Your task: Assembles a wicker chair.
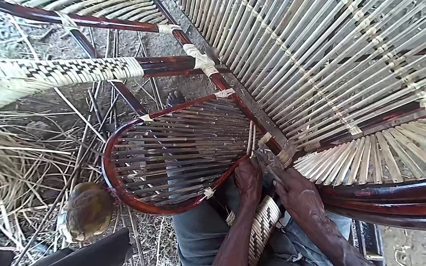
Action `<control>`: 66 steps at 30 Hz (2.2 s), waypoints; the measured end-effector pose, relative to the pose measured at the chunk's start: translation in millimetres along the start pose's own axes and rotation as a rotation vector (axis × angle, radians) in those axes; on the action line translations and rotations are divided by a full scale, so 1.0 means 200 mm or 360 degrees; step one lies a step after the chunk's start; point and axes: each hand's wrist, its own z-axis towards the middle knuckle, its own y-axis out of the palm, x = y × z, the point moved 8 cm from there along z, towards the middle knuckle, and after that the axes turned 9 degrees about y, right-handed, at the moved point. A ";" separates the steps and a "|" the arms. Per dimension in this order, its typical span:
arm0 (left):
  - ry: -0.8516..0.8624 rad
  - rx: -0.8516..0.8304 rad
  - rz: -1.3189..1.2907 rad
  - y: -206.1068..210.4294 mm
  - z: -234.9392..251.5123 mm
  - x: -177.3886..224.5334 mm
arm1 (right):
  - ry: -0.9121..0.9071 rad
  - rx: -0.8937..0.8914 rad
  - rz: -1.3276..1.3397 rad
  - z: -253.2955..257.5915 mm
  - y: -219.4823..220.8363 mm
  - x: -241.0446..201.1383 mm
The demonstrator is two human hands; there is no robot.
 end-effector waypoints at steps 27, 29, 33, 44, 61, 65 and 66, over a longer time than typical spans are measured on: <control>-0.0253 -0.0922 -0.0308 -0.15 0.28 0.21 | 0.0282 -0.0678 0.0475 0.14 -0.04 0.02; -0.0187 -0.0849 -0.0276 -0.17 0.26 0.21 | 0.0289 -0.0687 0.0488 0.14 -0.02 0.02; -0.0044 -0.0681 -0.0222 -0.19 0.21 0.22 | 0.0309 -0.0684 0.0492 0.13 0.00 0.03; 0.0427 -0.0408 0.0413 -0.22 0.22 0.21 | 0.0281 -0.0394 0.0337 0.11 0.08 0.00; 0.0070 -0.0215 0.0512 -0.19 0.27 0.17 | 0.0179 -0.0247 0.0316 0.32 0.18 -0.13; -0.0156 -0.0411 -0.0008 -0.16 0.35 0.13 | 0.0174 -0.0334 0.0453 0.35 0.21 -0.07; -0.0266 -0.0457 -0.0234 -0.15 0.35 0.14 | 0.0184 -0.0354 0.0527 0.35 0.19 -0.07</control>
